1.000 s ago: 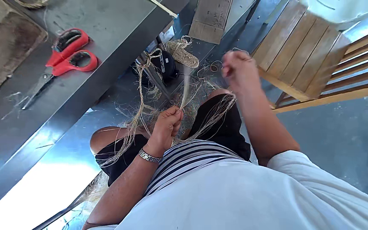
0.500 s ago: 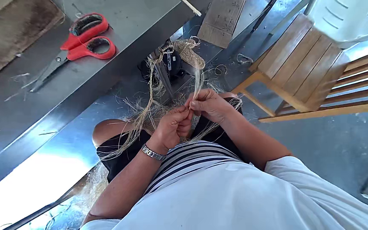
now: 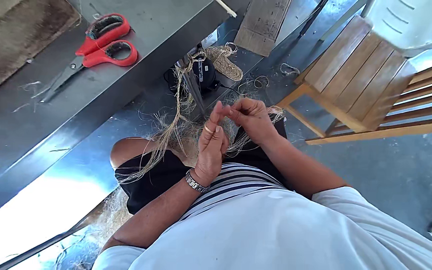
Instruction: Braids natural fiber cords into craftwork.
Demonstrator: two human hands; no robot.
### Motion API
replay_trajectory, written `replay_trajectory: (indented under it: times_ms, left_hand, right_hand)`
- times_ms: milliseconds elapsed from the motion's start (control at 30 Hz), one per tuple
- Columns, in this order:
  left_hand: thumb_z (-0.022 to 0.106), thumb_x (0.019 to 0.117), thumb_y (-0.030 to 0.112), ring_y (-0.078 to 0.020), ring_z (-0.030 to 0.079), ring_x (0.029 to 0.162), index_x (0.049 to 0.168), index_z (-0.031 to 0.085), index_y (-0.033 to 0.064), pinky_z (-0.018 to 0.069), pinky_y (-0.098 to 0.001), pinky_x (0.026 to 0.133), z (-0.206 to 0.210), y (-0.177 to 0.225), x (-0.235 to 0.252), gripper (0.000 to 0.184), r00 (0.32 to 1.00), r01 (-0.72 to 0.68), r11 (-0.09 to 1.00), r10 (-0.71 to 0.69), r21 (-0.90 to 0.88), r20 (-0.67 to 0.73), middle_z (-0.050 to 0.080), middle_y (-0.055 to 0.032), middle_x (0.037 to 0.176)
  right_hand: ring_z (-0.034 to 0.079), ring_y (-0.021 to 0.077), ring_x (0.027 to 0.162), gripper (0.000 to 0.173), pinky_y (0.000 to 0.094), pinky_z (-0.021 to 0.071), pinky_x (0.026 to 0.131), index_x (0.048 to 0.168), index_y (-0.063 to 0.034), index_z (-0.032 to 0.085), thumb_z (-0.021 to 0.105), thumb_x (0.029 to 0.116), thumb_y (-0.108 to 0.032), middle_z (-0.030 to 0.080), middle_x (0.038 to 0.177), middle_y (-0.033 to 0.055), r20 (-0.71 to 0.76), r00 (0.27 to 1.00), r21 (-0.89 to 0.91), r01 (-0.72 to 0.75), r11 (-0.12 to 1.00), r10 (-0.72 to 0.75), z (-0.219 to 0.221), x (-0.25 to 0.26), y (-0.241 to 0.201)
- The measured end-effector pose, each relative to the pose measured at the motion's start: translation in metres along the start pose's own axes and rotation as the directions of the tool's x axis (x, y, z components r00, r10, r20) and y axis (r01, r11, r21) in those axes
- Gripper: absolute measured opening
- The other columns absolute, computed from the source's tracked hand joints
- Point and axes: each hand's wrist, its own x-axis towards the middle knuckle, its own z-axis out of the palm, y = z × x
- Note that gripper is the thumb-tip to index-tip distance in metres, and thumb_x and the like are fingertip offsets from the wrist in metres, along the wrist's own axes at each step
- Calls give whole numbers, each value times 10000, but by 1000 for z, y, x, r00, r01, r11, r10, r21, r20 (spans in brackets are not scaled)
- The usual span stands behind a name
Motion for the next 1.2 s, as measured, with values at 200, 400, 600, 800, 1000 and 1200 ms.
replay_trajectory:
  times_ms: [200, 400, 600, 800, 1000, 1200]
  left_hand:
    - [287, 1080, 175, 27, 433, 539, 1403, 578, 174, 366, -115, 486, -11, 8, 1, 434, 998, 55, 985, -56, -164, -4, 617, 98, 851]
    - [397, 1086, 219, 65, 447, 578, 1513, 475, 165, 412, -111, 531, -17, 11, 1, 437, 985, -128, 987, 138, -99, 102, 484, 20, 1553]
    - [337, 1040, 131, 59, 381, 554, 1037, 654, 160, 321, -128, 524, -33, 8, 2, 318, 992, 89, 994, -94, 67, 79, 456, 170, 647]
    - [235, 1085, 265, 32, 303, 449, 990, 620, 151, 251, -123, 431, -28, 9, -3, 413, 893, 402, 913, -408, 75, 192, 369, 131, 573]
    - [212, 1086, 199, 24, 327, 470, 919, 595, 135, 272, -139, 455, -26, 3, 4, 422, 902, 405, 913, -407, 46, 141, 378, 130, 566]
    - [246, 1093, 208, 31, 305, 440, 907, 589, 132, 254, -131, 428, -24, -1, 6, 397, 850, 488, 862, -505, 137, 152, 373, 131, 543]
  right_hand:
    - [582, -41, 643, 117, 155, 500, 597, 885, -96, 682, 642, 936, 2, 678, 775, -98, 19, 999, 38, -38, 999, 37, -5, 2, 8]
    - [550, -44, 611, 94, 151, 472, 572, 865, -85, 669, 643, 925, -17, 647, 739, -99, 82, 995, 2, -62, 998, 61, -1, 5, 8]
    - [520, -24, 573, 109, 171, 465, 555, 871, -111, 625, 605, 958, -48, 611, 721, -101, -34, 992, -38, -123, 992, 122, -24, 15, 6]
    - [528, 1, 522, 183, 168, 487, 528, 856, -123, 610, 561, 990, -8, 608, 665, -80, -163, 970, 190, -148, 971, 180, -42, 19, 0]
    - [594, 17, 630, 283, 198, 541, 590, 1244, -38, 623, 526, 1037, -204, 669, 850, -61, 187, 908, 70, -394, 917, 376, -44, 3, 7]
    - [546, -56, 614, 149, 141, 454, 557, 1021, -102, 738, 598, 989, -143, 691, 801, -114, 374, 892, 177, -339, 924, 256, -21, -15, 13]
